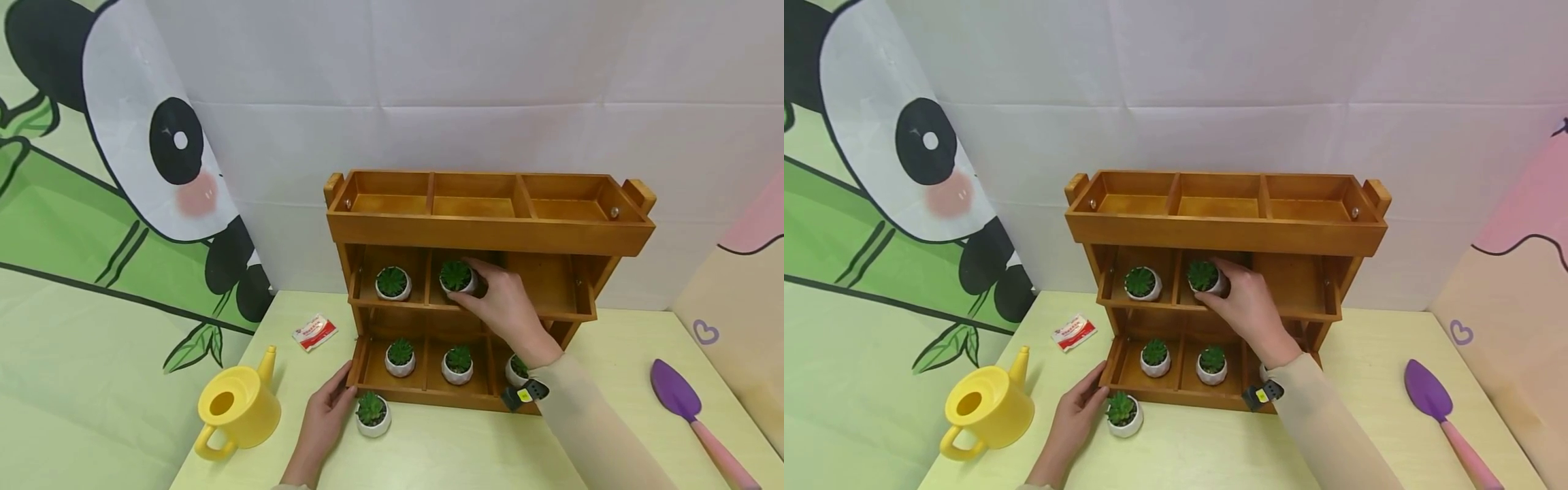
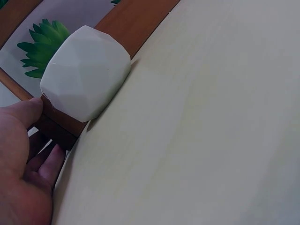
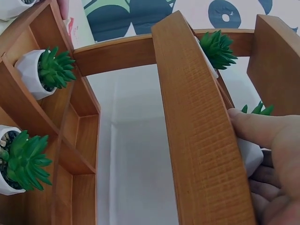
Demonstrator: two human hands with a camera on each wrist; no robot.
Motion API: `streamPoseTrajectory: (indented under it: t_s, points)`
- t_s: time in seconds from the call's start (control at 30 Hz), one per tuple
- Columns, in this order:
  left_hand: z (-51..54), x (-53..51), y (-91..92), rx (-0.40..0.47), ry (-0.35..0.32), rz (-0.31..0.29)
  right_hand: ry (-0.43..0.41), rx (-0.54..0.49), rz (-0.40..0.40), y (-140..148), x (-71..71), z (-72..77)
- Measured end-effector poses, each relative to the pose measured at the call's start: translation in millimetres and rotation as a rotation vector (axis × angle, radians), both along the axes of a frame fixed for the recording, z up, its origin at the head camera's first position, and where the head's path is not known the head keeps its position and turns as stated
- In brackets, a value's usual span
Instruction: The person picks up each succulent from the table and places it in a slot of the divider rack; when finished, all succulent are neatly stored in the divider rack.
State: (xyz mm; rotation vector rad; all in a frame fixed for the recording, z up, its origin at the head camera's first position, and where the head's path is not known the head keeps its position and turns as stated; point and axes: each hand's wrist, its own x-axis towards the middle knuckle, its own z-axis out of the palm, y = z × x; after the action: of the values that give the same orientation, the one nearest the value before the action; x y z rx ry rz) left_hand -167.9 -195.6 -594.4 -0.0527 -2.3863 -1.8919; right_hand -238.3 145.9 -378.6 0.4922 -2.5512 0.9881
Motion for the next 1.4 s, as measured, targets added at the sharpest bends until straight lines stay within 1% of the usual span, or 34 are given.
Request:
streamPoseTrajectory:
  t_s: [0.27, 0.4, 0.57, 0.87, 1.0, 1.23, 1.4]
  points:
    - [1.4, 0.5, 0.3, 0.023, 0.01, -0.004, -0.045, 0.009, -0.015, 0.2, 0.3, 4.1]
    - [0.7, -0.5, 0.6, 0.026, 0.011, -0.009, -0.05, 0.011, -0.038, 0.4, 1.0, 5.8]
    - [-1.1, -0.9, 0.7, 0.027, -0.003, -0.01, -0.065, 0.022, -0.067, -0.1, 1.0, 6.9]
    - [-0.8, -0.1, 1.4, 0.043, 0.006, -0.012, -0.087, 0.027, -0.085, -1.0, 2.2, 7.7]
    - [-0.6, -0.1, 1.7, 0.044, 0.004, -0.011, -0.104, 0.027, -0.091, -1.4, 4.3, 8.8]
    - [-1.2, -0.4, 1.4, 0.015, 0.005, -0.003, -0.112, 0.028, -0.096, -2.9, 10.3, 10.5]
    - [0.2, -0.2, 1.0, 0.016, -0.017, 0.008, -0.121, 0.022, -0.095, -4.1, 13.2, 10.5]
